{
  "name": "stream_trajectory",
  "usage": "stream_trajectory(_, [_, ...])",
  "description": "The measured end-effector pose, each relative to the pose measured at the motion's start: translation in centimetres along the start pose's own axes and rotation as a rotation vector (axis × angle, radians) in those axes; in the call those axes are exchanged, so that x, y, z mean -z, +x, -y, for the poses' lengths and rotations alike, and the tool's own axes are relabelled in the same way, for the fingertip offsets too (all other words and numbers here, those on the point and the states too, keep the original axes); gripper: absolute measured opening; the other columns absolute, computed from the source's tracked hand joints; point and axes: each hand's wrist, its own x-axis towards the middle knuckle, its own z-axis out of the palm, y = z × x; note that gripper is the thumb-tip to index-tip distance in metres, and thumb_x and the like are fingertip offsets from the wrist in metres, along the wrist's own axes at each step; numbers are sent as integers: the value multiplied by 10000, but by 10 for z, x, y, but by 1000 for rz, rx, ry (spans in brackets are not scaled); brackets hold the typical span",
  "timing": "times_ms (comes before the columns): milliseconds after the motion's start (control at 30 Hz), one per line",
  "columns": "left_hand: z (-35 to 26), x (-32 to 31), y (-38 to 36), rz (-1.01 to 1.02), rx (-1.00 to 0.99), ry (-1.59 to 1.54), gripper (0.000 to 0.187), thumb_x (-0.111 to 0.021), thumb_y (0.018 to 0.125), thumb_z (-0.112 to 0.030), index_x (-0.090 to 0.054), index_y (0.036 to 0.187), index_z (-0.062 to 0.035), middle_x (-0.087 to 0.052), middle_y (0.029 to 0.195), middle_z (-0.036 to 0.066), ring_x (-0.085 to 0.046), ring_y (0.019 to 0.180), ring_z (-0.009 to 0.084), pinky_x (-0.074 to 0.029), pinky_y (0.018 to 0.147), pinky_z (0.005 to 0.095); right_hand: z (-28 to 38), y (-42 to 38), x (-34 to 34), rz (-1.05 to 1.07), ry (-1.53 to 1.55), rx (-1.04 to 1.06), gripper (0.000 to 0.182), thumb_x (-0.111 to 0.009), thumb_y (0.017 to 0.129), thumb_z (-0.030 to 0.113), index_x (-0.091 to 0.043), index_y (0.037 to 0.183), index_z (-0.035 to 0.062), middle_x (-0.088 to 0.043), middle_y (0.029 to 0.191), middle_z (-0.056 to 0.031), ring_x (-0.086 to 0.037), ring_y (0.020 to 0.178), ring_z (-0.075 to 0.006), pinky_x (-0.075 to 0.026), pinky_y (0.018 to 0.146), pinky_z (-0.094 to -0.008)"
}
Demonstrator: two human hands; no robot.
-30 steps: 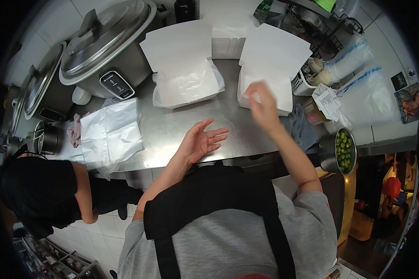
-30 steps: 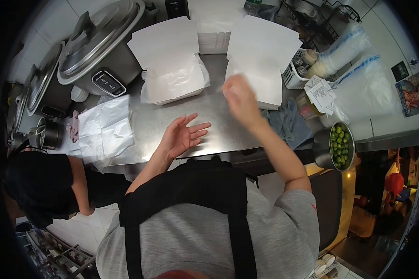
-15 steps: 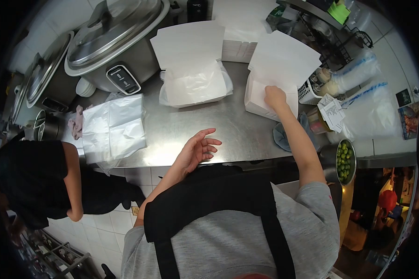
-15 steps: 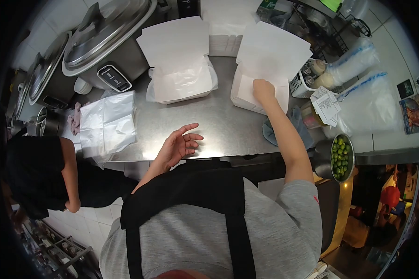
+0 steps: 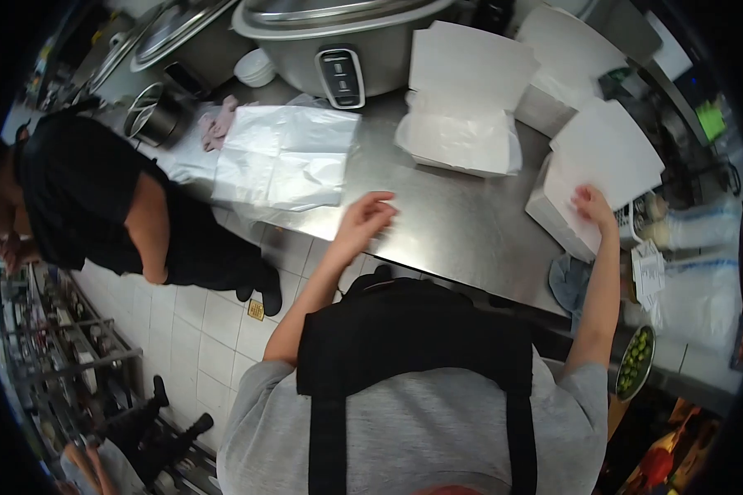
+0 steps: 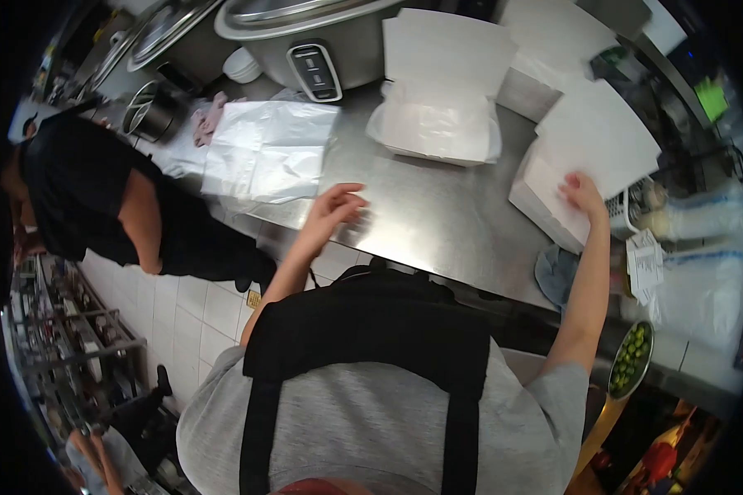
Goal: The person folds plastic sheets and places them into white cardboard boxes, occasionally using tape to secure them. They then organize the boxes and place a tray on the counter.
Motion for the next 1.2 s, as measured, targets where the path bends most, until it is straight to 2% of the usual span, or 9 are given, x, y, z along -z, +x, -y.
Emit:
stream_trajectory(33, [-1,8,-4,-83,-16,69,328,-573,852,-87,-529,1171,-23,-615,912,45,-564,794,99,-468,695,232,9,-14,7,17,269,-73,492,-701,732,328,-544,1116,63,-594,884,-6,-554,755,-97,-445,654,-260])
stream_trajectory(200, [24,70,-19,-351,-72,313,308,-576,859,-74,-548,1159,-9,-626,947,62,-572,828,99,-455,719,233,39,-79,28,-453,458,276,117,-621,833,141,-640,874,33,-588,752,21,-522,671,-63,-425,599,-205])
stream_trajectory(267, [17,74,-26,-385,-38,253,290,-578,873,-83,-555,1149,1,-626,959,71,-578,856,109,-458,745,228,49,-129,15,-481,221,316,145,-650,795,132,-607,738,5,-513,634,8,-456,595,-74,-377,540,-252])
stream_trajectory(367, [18,76,-29,-455,-8,238,288,-584,870,-82,-560,1145,1,-623,943,59,-572,847,104,-458,746,225,60,-193,-27,-436,-335,121,207,-641,788,180,-564,693,14,-548,667,-157,-551,670,-337,-425,601,-396])
stream_trajectory(533, [30,81,-28,-457,-87,290,274,-598,847,-91,-588,1104,2,-616,898,39,-551,793,83,-452,691,222,-11,-195,-118,-694,-500,198,135,-672,704,108,-602,787,28,-560,881,-106,-538,894,-326,-434,763,-413])
stream_trajectory(733, [27,93,-43,-598,-79,379,238,-611,824,-94,-624,1041,3,-633,810,24,-549,695,72,-457,617,217,35,-186,-92,-374,-477,58,150,-673,728,120,-570,771,20,-544,860,-113,-554,807,-323,-443,689,-409])
stream_trajectory(967, [46,96,-65,-686,-81,218,236,-624,822,-96,-627,1022,27,-634,798,36,-566,689,73,-471,642,216,239,-115,-232,-217,41,1023,130,-608,786,133,-623,836,13,-588,903,-133,-558,879,-309,-455,772,-383])
stream_trajectory(1067, [36,87,-72,-718,-74,199,232,-630,820,-96,-630,1016,29,-629,786,28,-562,690,68,-468,643,210,304,-105,-304,-85,-24,1385,117,-585,776,129,-610,833,31,-568,858,-111,-551,865,-272,-456,744,-393])
stream_trajectory(1200, [36,86,-89,-771,-115,147,225,-631,819,-92,-632,1008,29,-625,769,22,-538,681,54,-454,622,201,323,-84,-348,-53,-171,1458,92,-591,760,123,-625,804,50,-562,809,-95,-564,813,-256,-460,703,-382])
